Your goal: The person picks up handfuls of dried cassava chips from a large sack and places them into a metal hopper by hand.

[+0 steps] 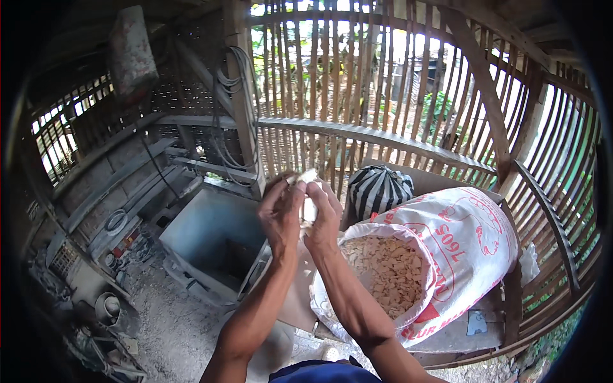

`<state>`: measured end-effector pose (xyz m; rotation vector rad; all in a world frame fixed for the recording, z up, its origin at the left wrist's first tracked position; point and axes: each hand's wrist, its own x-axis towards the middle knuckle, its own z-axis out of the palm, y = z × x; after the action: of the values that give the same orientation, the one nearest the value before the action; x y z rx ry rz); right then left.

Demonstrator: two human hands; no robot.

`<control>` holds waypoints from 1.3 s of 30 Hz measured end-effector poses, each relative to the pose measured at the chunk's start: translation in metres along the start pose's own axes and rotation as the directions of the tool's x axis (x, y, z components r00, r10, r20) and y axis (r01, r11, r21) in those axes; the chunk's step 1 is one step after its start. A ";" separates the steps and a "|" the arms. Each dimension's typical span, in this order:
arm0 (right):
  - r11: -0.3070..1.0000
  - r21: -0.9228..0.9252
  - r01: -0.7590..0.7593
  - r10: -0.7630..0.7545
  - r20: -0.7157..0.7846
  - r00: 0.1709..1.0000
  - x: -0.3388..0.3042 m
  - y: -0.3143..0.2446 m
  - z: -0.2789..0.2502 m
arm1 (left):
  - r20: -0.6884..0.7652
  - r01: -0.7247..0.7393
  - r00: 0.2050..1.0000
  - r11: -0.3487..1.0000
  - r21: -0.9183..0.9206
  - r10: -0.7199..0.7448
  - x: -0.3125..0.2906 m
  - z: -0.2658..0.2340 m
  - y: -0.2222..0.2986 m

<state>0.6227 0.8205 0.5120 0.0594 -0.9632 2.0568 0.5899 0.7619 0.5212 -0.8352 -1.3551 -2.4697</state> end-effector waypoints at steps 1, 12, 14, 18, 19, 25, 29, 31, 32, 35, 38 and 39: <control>0.998 0.060 -0.025 0.021 0.054 0.998 0.005 0.014 0.020 | -0.032 -0.076 0.996 0.995 0.071 0.078 0.018 -0.016 0.007; 0.841 -0.278 -0.465 0.488 0.016 0.873 -0.018 0.140 0.067 | -0.404 0.316 0.893 0.917 0.243 -0.200 0.043 -0.185 -0.025; 0.778 -0.556 -0.292 0.376 0.040 0.926 -0.014 0.146 0.063 | -0.295 0.283 0.945 0.808 0.517 -0.142 0.045 -0.202 -0.024; 0.613 -0.776 -0.149 0.453 0.190 0.871 0.009 0.147 0.032 | -0.198 0.350 0.937 0.758 0.550 -0.289 0.044 -0.194 -0.014; 0.614 -0.775 -0.151 0.451 0.187 0.873 0.008 0.144 0.033 | -0.180 0.347 0.938 0.766 0.542 -0.298 0.044 -0.200 -0.015; 0.306 -0.923 0.235 0.324 0.333 0.886 0.000 0.117 0.038 | 0.032 0.166 0.966 0.707 0.687 -0.258 0.041 -0.210 0.002; 0.339 -0.885 0.318 0.249 0.410 0.877 -0.012 0.118 0.043 | -0.008 0.193 0.961 0.647 0.738 -0.278 0.036 -0.202 0.014; 0.358 -0.871 0.335 0.243 0.434 0.867 -0.013 0.121 0.044 | -0.002 0.156 0.972 0.643 0.750 -0.234 0.035 -0.202 0.010; 0.366 -0.864 0.346 0.233 0.445 0.865 -0.013 0.123 0.042 | -0.010 0.125 0.983 0.632 0.765 -0.183 0.035 -0.202 0.006; 0.342 -0.851 0.399 0.210 0.484 0.850 -0.011 0.129 0.036 | 0.060 0.023 0.991 0.601 0.799 -0.119 0.034 -0.199 0.005; 0.308 -0.848 0.432 0.200 0.502 0.842 -0.013 0.131 0.036 | 0.106 -0.042 0.992 0.599 0.800 -0.073 0.034 -0.207 -0.003; 0.284 -0.863 0.418 0.223 0.484 0.846 -0.013 0.130 0.036 | 0.066 0.029 0.987 0.567 0.823 -0.146 0.034 -0.206 0.001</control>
<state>0.5283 0.7429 0.4528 0.0361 -2.3861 0.9566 0.4840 0.5950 0.4552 -0.6688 -2.3336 -1.4752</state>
